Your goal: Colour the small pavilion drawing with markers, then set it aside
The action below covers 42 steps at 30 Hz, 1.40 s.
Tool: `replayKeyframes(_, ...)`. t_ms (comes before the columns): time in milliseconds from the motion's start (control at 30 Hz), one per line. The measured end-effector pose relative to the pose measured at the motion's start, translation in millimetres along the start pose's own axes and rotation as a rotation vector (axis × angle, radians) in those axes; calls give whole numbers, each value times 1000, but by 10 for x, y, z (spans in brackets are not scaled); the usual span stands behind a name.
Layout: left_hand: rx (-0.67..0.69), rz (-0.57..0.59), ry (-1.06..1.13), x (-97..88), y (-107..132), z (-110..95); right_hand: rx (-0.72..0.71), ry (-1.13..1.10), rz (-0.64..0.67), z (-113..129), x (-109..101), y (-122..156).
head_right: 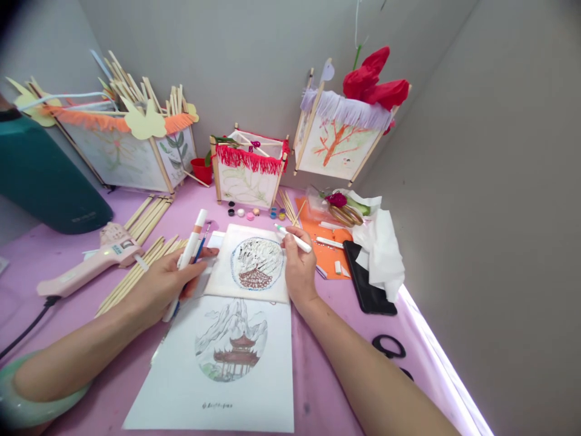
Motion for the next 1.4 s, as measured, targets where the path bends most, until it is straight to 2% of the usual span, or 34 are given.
replayKeyframes(167,58,7,-7,-16,19,-68,-70,-104,-36,127,-51,3)
replayKeyframes(367,174,-29,65,-61,70,-235,-256,-70,-78,453,-150,60)
replayKeyframes(567,226,-47,125,-92,105,-294,-343,-54,-81,561,-180,79)
replayKeyframes(733,208,-37,111,-83,106,-285,-307,-47,-45,525,-168,47)
replayKeyframes(933,130,-76,27,-89,61,-216,-150,-85,82,255,4,-9)
replayKeyframes(1067,71,-87,-44,-84,35,-153,-110,-39,76,188,-4,-16)
replayKeyframes(1133,80,-70,-53,-73,27,-144,-216,42,100,313,6,20)
replayKeyframes(1267,85,-76,-69,-98,24,-123,-574,214,253,642,185,221)
replayKeyframes(1400,77,-65,-63,-78,32,-141,-840,458,475,700,478,470)
Point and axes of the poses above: each hand's wrist, its own y-axis away from the middle knuckle, its own x-axis out of the palm, z = x × y, the point moved 10 cm from there along -y, towards the middle knuckle, and after that the axes turned 11 degrees about y, right-handed, at the moved point
